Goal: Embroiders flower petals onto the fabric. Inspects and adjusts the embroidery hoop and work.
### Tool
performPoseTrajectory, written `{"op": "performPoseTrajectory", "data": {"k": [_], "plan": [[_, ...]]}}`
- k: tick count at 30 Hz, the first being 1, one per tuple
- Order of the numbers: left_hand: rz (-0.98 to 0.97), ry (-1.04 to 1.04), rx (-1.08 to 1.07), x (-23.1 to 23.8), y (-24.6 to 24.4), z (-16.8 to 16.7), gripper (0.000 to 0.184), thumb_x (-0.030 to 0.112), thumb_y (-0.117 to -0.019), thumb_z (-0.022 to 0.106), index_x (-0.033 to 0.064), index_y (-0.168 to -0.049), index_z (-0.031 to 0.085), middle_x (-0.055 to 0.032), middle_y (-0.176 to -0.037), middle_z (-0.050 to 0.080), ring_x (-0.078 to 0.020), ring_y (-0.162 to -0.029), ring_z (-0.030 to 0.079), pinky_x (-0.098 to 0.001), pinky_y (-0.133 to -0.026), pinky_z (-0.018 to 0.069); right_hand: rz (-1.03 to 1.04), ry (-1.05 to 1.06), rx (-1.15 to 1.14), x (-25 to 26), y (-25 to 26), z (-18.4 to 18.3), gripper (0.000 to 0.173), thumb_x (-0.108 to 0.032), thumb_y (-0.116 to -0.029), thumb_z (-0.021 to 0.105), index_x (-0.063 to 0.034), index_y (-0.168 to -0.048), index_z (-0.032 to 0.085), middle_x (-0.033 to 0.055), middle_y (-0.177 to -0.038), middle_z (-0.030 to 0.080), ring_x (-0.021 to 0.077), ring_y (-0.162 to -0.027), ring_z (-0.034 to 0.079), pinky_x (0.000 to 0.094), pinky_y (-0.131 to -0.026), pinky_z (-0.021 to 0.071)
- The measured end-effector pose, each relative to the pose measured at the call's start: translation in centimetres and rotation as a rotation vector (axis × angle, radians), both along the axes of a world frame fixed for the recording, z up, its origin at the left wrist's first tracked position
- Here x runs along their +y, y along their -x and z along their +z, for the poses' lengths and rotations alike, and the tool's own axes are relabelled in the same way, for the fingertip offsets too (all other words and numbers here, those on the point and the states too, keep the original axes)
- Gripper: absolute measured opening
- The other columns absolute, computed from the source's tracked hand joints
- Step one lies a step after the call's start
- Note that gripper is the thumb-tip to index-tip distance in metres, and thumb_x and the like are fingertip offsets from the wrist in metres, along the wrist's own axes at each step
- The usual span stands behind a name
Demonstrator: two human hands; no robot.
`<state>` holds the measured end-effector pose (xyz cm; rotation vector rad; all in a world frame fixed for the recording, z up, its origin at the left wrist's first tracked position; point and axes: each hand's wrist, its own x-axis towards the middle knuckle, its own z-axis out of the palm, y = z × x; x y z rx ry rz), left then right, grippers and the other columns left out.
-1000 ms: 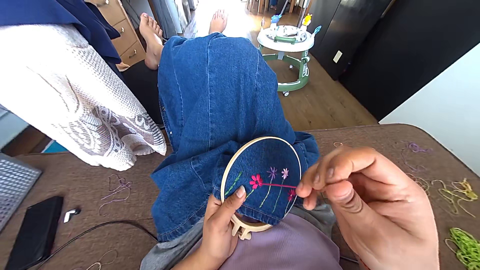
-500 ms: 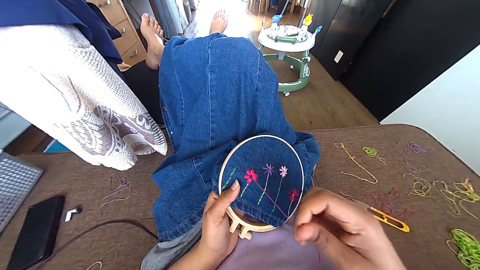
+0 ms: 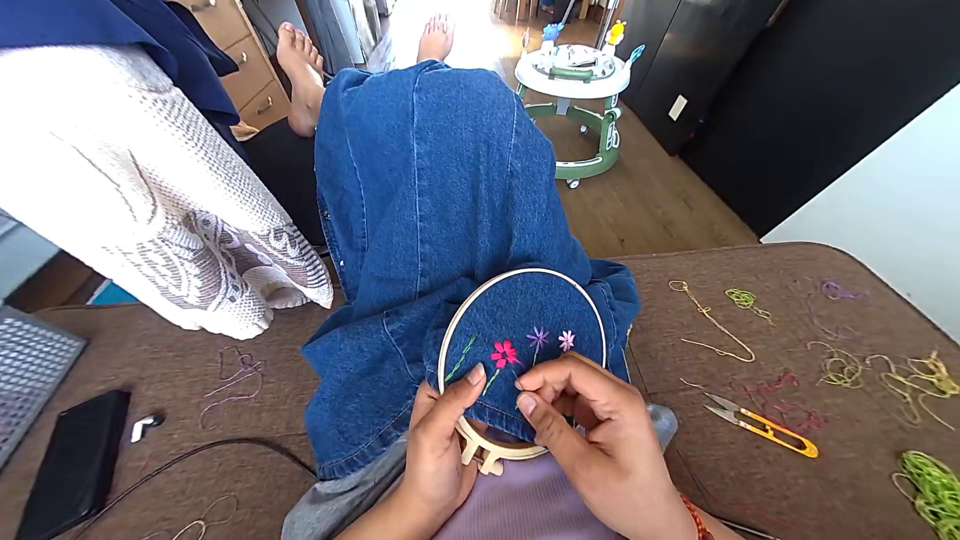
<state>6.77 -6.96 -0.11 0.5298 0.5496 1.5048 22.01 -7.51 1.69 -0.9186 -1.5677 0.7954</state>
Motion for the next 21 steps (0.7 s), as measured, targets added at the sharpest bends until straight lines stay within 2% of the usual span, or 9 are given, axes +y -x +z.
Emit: {"op": "performPoseTrajectory", "data": {"k": [13,21], "plan": [[0.011,-0.020,-0.021,0.02,-0.09,-0.06,0.016,0.010,-0.0928,0.065,-0.0016,-0.104,0.067,-0.0170,-0.094,0.075,-0.0205,-0.085,0.076,-0.0382,-0.079,0.0637,0.015,0.086,0.011,0.26,-0.02,0.31,0.008,-0.010,-0.0935,0.063,-0.0056,-0.097,0.069,-0.0042,-0.077,0.064,-0.0002,-0.060,0.059,0.0149,-0.049,0.0504],[0.012,-0.009,-0.012,0.05,-0.05,0.01,0.016,0.009,-0.0921,0.066,-0.0006,-0.104,0.066,-0.0160,-0.094,0.075,-0.0200,-0.085,0.076,-0.0380,-0.079,0.0637,0.025,0.111,0.019,0.43,-0.10,0.45,0.008,-0.009,-0.0926,0.063,-0.0062,-0.096,0.069,-0.0050,-0.074,0.063,-0.0016,-0.058,0.056,0.0137,-0.048,0.0476]]}}
